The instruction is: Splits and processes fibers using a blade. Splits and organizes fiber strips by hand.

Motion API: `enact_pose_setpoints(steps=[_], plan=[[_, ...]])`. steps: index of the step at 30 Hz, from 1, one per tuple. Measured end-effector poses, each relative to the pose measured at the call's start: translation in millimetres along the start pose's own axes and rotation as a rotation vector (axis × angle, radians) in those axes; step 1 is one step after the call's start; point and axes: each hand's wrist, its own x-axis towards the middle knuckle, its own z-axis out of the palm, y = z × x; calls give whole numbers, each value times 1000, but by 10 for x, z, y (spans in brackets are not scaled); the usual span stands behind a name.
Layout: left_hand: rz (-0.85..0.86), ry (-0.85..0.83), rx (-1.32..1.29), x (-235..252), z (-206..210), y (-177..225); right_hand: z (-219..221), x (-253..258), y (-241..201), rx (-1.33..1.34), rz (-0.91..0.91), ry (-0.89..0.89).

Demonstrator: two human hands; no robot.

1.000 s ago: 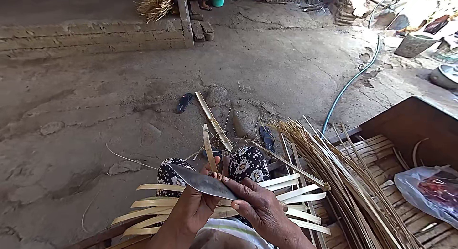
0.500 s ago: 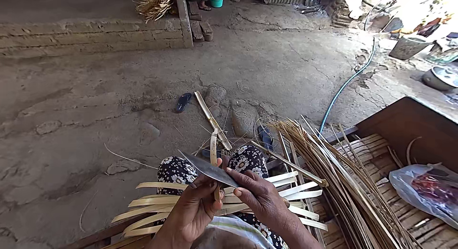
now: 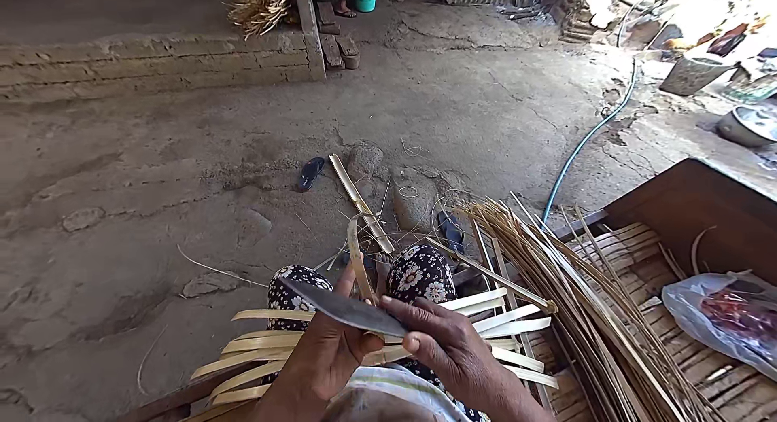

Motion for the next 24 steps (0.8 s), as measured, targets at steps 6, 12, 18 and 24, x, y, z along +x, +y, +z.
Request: enact_pose_setpoints(steps=[6, 12, 18, 24], plan=[[44, 51, 48, 46, 35, -27, 45, -44, 19, 15, -88, 25], [15, -26, -8, -26, -34, -30, 115, 0, 61, -100, -115, 89], [-69, -69, 12, -131, 20, -78, 65, 109, 179, -168, -48, 124], [-185, -141, 85, -203, 137, -105, -78, 242, 293, -217, 92, 148]])
